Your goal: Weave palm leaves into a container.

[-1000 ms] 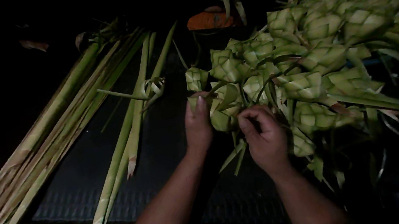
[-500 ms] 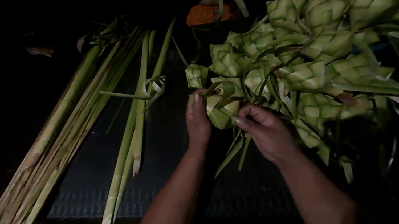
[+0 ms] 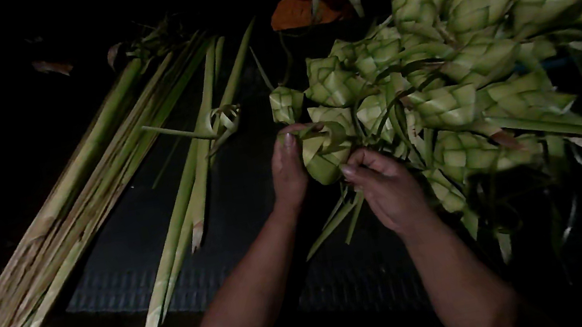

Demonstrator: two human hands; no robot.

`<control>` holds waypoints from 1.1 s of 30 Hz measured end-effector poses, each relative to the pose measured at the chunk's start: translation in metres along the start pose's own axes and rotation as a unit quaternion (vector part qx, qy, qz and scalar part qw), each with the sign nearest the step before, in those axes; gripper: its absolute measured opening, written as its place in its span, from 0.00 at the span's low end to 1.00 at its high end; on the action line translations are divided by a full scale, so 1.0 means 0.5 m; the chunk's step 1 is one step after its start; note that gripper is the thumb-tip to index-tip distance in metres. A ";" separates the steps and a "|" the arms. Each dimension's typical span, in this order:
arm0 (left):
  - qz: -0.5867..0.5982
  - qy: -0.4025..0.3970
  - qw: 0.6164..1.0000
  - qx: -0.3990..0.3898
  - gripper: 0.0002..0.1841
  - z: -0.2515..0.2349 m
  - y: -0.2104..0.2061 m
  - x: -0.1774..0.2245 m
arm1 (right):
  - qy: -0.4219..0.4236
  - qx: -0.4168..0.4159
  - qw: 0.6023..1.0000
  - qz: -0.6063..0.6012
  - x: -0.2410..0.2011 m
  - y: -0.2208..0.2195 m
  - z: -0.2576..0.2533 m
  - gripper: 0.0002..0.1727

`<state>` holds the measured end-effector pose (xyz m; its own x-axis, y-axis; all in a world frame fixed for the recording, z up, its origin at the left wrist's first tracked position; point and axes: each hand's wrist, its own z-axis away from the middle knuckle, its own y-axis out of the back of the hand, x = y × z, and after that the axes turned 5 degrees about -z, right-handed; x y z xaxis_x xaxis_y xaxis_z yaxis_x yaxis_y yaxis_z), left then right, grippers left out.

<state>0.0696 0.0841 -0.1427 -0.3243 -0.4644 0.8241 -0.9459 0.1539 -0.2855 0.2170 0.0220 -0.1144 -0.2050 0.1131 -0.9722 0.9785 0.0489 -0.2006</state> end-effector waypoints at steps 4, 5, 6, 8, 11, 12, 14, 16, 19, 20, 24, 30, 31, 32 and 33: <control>-0.033 -0.052 0.998 -0.025 0.26 -0.002 0.000 -0.005 | 0.004 0.056 0.997 0.060 -0.002 -0.019 0.007 0.03; -0.035 -0.052 0.998 -0.025 0.27 -0.002 0.000 -0.005 | 0.003 0.054 0.997 0.047 0.000 -0.016 0.004 0.05; -0.038 -0.041 0.998 -0.021 0.26 -0.001 0.000 -0.005 | 0.002 0.045 0.998 0.031 0.003 -0.011 0.001 0.06; -0.053 -0.011 0.998 0.011 0.26 0.001 -0.002 -0.008 | -0.003 0.031 0.999 -0.011 0.008 -0.001 -0.005 0.08; -0.187 -0.072 0.978 0.057 0.22 0.003 -0.010 -0.011 | 0.008 0.070 0.997 -0.040 0.010 0.000 -0.011 0.09; -0.246 -0.105 0.960 0.082 0.22 0.008 -0.015 -0.007 | 0.017 0.091 0.995 -0.032 0.010 -0.002 -0.009 0.09; -0.335 -0.164 0.920 0.116 0.19 0.024 -0.026 0.018 | 0.047 0.121 0.991 0.015 0.013 -0.008 -0.005 0.07; -0.364 -0.164 0.909 0.123 0.17 0.036 -0.038 0.046 | 0.085 0.133 0.986 0.059 0.021 -0.014 -0.003 0.05; -0.385 -0.111 0.911 0.094 0.19 0.050 -0.038 0.070 | 0.092 0.131 0.984 0.075 0.027 -0.016 -0.003 0.05; -0.391 -0.111 0.911 0.074 0.21 0.055 -0.032 0.074 | 0.087 0.129 0.985 0.081 0.028 -0.016 -0.003 0.04; -0.384 -0.088 0.919 0.031 0.24 0.080 -0.020 0.077 | 0.058 0.119 0.987 0.086 0.022 -0.026 0.004 0.05; -0.359 0.021 0.931 0.065 0.10 0.067 -0.006 0.113 | 0.057 0.009 0.988 0.140 0.015 -0.023 0.010 0.07; -0.345 0.028 0.936 0.066 0.10 0.069 -0.003 0.118 | 0.061 -0.004 0.985 0.163 0.012 -0.023 0.012 0.07; -0.328 0.045 0.941 0.072 0.10 0.071 0.001 0.124 | 0.064 -0.014 0.980 0.186 0.007 -0.024 0.015 0.08; -0.305 0.070 0.946 0.087 0.11 0.074 0.004 0.129 | 0.072 -0.024 0.976 0.205 0.004 -0.024 0.018 0.09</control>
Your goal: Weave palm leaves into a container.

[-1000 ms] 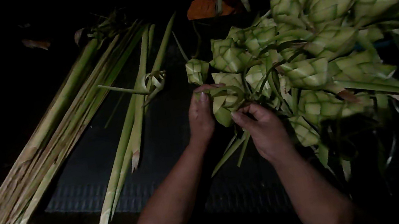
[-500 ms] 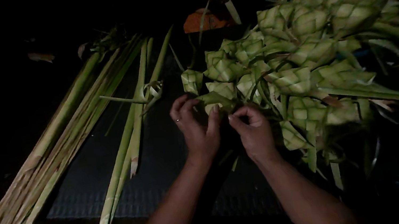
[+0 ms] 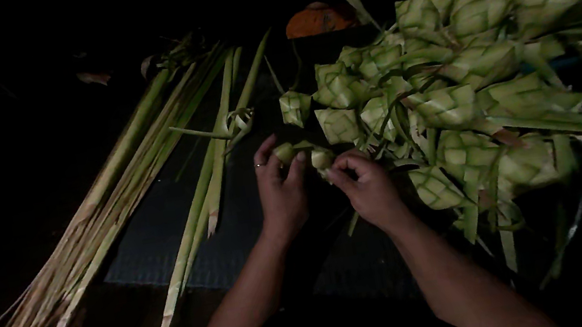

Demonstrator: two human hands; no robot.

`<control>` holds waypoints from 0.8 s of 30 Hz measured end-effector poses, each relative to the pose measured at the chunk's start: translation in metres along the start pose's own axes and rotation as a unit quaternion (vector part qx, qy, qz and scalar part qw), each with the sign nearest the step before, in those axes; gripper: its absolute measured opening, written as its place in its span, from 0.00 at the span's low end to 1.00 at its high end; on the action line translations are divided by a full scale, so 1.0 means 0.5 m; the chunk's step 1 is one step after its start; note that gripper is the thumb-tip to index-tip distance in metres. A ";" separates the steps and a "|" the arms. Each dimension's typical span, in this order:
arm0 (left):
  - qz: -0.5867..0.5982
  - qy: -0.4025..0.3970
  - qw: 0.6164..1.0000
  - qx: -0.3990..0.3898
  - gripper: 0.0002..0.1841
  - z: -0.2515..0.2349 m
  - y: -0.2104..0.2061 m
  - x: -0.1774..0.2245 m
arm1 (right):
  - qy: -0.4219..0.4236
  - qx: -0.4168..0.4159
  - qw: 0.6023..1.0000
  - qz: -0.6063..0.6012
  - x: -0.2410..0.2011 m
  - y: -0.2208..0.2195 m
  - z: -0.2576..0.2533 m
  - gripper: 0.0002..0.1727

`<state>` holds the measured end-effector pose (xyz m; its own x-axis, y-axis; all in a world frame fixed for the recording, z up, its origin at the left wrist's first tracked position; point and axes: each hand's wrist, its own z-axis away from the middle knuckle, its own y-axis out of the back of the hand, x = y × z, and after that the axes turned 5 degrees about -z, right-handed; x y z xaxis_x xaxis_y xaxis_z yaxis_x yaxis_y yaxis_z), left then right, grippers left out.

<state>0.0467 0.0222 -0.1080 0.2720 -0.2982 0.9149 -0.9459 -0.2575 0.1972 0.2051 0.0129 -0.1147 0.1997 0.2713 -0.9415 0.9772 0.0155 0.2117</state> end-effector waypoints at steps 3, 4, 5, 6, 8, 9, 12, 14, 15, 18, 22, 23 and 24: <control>0.062 0.128 0.990 0.015 0.15 0.012 0.024 0.006 | 0.016 -0.036 0.999 0.014 -0.003 0.001 0.003 0.09; 0.081 0.164 0.983 0.024 0.14 0.018 0.029 0.004 | 0.007 -0.050 0.999 0.011 -0.002 0.001 0.002 0.09; 0.095 0.195 0.976 0.034 0.14 0.025 0.031 -0.002 | -0.009 -0.062 0.998 0.010 -0.001 0.001 0.001 0.09; 0.109 0.220 0.969 0.039 0.14 0.032 0.032 -0.012 | -0.030 -0.073 0.997 0.012 0.000 0.001 -0.002 0.09; 0.133 0.256 0.956 0.050 0.14 0.046 0.029 -0.032 | -0.074 -0.092 0.993 0.025 0.000 0.000 -0.007 0.11; 0.140 0.267 0.952 0.052 0.14 0.053 0.028 -0.039 | -0.091 -0.103 0.990 0.033 0.000 0.001 -0.010 0.11; 0.141 0.284 0.946 0.063 0.14 0.069 0.023 -0.050 | -0.117 -0.143 0.979 0.086 -0.003 0.002 -0.019 0.13; 0.133 0.283 0.948 0.066 0.15 0.074 0.021 -0.052 | -0.109 -0.163 0.971 0.136 -0.006 0.000 -0.019 0.15; 0.129 0.282 0.949 0.066 0.15 0.074 0.020 -0.052 | -0.099 -0.167 0.969 0.155 -0.007 -0.001 -0.020 0.16; 0.128 0.279 0.951 0.051 0.16 0.071 0.021 -0.058 | -0.096 -0.176 0.967 0.154 -0.002 0.003 -0.026 0.13; 0.136 0.260 0.956 0.012 0.21 0.072 0.025 -0.069 | -0.131 -0.169 0.977 0.025 0.019 0.012 -0.031 0.09; 0.140 0.260 0.955 -0.003 0.23 0.074 0.026 -0.069 | -0.144 -0.167 0.975 -0.005 0.021 0.014 -0.032 0.08; 0.145 0.258 0.955 -0.018 0.26 0.077 0.026 -0.067 | -0.155 -0.165 0.974 -0.028 0.024 0.016 -0.033 0.07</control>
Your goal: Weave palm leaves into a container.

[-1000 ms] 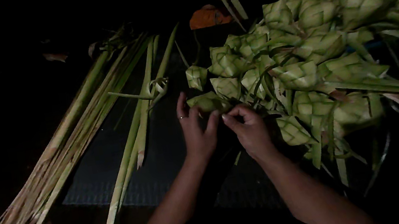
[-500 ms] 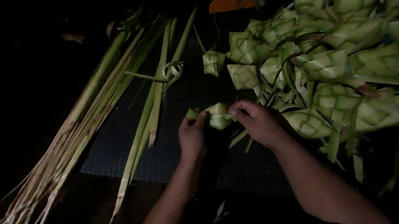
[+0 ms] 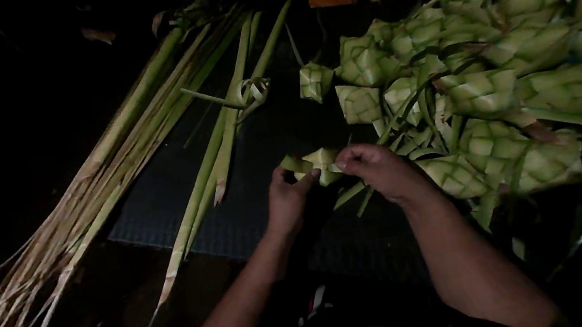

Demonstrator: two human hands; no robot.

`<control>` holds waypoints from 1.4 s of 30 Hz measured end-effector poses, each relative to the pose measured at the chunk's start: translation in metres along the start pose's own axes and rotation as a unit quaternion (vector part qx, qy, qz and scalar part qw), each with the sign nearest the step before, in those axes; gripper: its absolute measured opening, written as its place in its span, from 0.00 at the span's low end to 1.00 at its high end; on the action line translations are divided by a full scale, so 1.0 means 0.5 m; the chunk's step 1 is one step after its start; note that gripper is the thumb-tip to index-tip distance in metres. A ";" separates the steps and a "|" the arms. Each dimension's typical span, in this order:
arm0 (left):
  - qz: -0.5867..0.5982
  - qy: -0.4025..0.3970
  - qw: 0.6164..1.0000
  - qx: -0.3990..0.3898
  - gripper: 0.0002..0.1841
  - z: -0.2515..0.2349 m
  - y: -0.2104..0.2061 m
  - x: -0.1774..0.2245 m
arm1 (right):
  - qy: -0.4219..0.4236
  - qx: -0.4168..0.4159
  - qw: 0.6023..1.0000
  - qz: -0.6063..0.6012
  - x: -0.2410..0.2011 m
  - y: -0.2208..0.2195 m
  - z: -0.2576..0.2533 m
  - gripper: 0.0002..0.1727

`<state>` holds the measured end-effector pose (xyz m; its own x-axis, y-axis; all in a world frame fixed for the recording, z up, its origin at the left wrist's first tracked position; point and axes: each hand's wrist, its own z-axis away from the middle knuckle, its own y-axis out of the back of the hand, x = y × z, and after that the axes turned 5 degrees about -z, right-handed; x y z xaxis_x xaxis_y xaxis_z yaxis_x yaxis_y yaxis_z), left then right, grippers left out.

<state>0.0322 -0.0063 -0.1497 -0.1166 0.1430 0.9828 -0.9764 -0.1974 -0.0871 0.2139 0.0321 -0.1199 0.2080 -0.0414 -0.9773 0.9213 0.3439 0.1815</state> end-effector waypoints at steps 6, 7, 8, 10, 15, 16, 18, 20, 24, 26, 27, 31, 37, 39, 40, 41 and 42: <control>0.010 -0.010 1.000 -0.010 0.34 0.008 -0.013 -0.015 | -0.007 0.014 0.998 -0.056 0.006 0.006 -0.004 0.09; 0.008 -0.012 1.000 -0.005 0.34 0.010 -0.014 -0.017 | -0.002 0.020 0.999 -0.040 0.004 0.004 -0.004 0.09; 0.002 -0.015 1.000 0.001 0.35 0.011 -0.015 -0.018 | 0.004 0.022 1.000 -0.008 0.000 0.002 -0.003 0.09; -0.027 -0.025 0.999 0.005 0.39 0.014 -0.016 -0.021 | 0.019 0.022 0.997 0.072 -0.006 -0.002 0.001 0.12; -0.070 -0.068 0.995 -0.014 0.44 0.007 -0.012 -0.027 | -0.005 0.004 0.985 0.170 -0.021 0.003 0.008 0.13; -0.069 -0.072 0.995 -0.018 0.44 0.005 -0.013 -0.027 | -0.006 -0.001 0.986 0.168 -0.021 0.005 0.009 0.13; -0.067 -0.070 0.995 -0.022 0.45 0.002 -0.017 -0.028 | -0.003 -0.013 0.988 0.156 -0.019 0.007 0.010 0.12; -0.045 -0.053 0.998 -0.008 0.42 0.001 -0.027 -0.022 | -0.001 -0.025 0.989 0.149 -0.019 0.009 0.011 0.11; 0.029 -0.007 0.999 0.025 0.39 0.010 -0.052 -0.010 | 0.010 -0.027 0.991 0.134 -0.015 0.011 0.008 0.10; 0.047 0.000 0.998 0.033 0.32 0.014 -0.060 -0.010 | 0.016 -0.020 0.992 0.124 -0.011 0.010 0.007 0.10; 0.049 0.002 0.998 0.037 0.29 0.015 -0.062 -0.010 | 0.015 -0.013 0.992 0.126 -0.011 0.008 0.007 0.10; 0.030 -0.001 0.999 0.038 0.30 0.019 -0.064 -0.006 | 0.015 0.005 0.978 0.207 -0.027 -0.007 0.016 0.16; -0.023 -0.035 0.999 0.028 0.36 0.011 -0.062 -0.015 | 0.006 0.001 0.968 0.250 -0.030 -0.008 0.017 0.12; -0.025 -0.043 0.998 0.028 0.36 0.008 -0.062 -0.017 | -0.010 0.004 0.971 0.238 -0.030 -0.007 0.013 0.12; -0.020 -0.047 0.998 0.026 0.35 0.006 -0.062 -0.018 | -0.013 0.002 0.974 0.228 -0.028 -0.006 0.011 0.12; -0.018 -0.049 0.998 0.023 0.34 0.006 -0.061 -0.017 | -0.010 -0.001 0.976 0.215 -0.025 -0.004 0.009 0.12; -0.013 -0.046 0.999 0.022 0.34 0.006 -0.061 -0.016 | -0.007 -0.002 0.979 0.205 -0.022 -0.002 0.007 0.12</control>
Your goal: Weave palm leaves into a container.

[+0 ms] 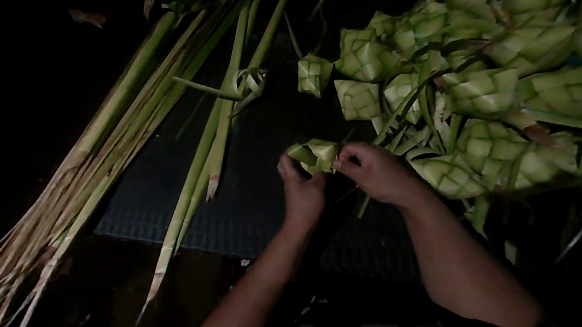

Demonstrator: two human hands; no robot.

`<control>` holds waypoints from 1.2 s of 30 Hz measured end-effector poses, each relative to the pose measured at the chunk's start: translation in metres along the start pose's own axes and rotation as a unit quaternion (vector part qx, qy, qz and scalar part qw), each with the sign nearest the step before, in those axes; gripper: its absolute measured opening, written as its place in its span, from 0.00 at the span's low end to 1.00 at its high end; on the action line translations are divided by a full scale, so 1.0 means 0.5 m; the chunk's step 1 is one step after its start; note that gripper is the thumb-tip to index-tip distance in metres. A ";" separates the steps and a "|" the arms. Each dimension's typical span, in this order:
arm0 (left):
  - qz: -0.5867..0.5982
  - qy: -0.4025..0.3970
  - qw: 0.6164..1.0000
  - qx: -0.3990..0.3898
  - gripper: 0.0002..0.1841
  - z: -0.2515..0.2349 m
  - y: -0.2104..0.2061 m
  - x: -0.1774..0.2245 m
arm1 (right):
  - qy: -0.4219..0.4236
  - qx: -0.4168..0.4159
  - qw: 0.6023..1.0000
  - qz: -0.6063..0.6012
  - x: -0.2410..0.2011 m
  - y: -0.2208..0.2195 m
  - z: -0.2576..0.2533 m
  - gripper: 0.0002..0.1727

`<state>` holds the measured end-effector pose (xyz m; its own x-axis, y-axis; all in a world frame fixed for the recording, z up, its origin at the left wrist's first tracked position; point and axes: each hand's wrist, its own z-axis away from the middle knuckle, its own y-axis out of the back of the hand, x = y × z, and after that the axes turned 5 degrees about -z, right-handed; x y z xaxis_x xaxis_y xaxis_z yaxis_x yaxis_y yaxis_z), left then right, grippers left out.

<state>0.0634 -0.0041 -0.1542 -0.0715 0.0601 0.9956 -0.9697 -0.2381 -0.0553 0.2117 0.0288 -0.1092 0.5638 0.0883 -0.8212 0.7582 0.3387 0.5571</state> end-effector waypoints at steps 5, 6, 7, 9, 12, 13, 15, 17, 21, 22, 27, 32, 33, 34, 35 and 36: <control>0.007 0.033 0.999 0.011 0.34 0.000 -0.007 0.004 | -0.001 0.014 0.999 -0.037 0.003 -0.004 -0.002 0.11; -0.002 0.032 0.999 0.005 0.35 -0.002 -0.006 0.003 | 0.000 0.016 0.999 -0.032 0.004 -0.004 -0.002 0.11; -0.014 0.026 1.000 -0.004 0.36 -0.003 -0.004 0.002 | 0.001 0.018 0.999 -0.032 0.006 -0.004 -0.002 0.11; -0.027 0.026 0.999 -0.009 0.37 -0.006 0.000 0.003 | 0.012 0.024 0.999 -0.037 0.011 -0.005 -0.003 0.11; -0.003 0.043 0.999 0.007 0.38 -0.005 0.005 0.005 | 0.027 0.038 0.997 -0.065 0.016 -0.003 -0.003 0.09; 0.024 0.047 0.998 0.017 0.35 -0.004 0.005 0.004 | 0.029 0.043 0.996 -0.076 0.016 -0.001 -0.002 0.08; 0.075 0.050 0.995 0.040 0.22 -0.003 0.006 0.005 | 0.025 0.048 0.993 -0.100 0.017 0.001 -0.002 0.08; 0.095 0.054 0.993 0.054 0.13 -0.003 0.010 0.008 | 0.025 0.054 0.992 -0.107 0.017 -0.001 -0.002 0.08; 0.046 0.039 0.997 0.040 0.22 -0.001 0.007 0.008 | 0.018 0.064 0.998 -0.015 -0.001 -0.008 0.001 0.13; 0.029 0.024 0.999 0.030 0.28 0.001 0.005 0.004 | 0.019 0.065 0.998 -0.001 -0.004 -0.010 0.002 0.13; -0.082 -0.037 0.996 0.010 0.43 0.009 -0.006 0.000 | 0.030 0.055 0.997 -0.037 0.010 -0.002 0.000 0.09; -0.115 -0.023 0.993 0.007 0.41 0.005 0.002 0.006 | 0.052 0.009 0.994 -0.099 0.026 0.017 -0.001 0.07; -0.107 -0.025 0.994 0.013 0.41 0.006 0.002 0.008 | 0.057 0.009 0.992 -0.114 0.029 0.019 -0.001 0.08; -0.102 -0.030 0.994 0.013 0.41 0.006 0.003 0.010 | 0.060 0.010 0.990 -0.129 0.033 0.019 -0.002 0.08; -0.102 -0.036 0.994 0.008 0.41 0.006 0.004 0.012 | 0.058 0.014 0.989 -0.137 0.034 0.017 -0.003 0.07; -0.105 -0.042 0.994 0.000 0.42 0.004 0.006 0.013 | 0.053 0.019 0.989 -0.135 0.031 0.015 -0.003 0.07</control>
<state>0.0606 -0.0063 -0.1476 0.1519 0.0270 0.9880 -0.9609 -0.2299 0.1540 0.2258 0.0340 -0.1180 0.3028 0.0974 -0.9481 0.8895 0.3283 0.3178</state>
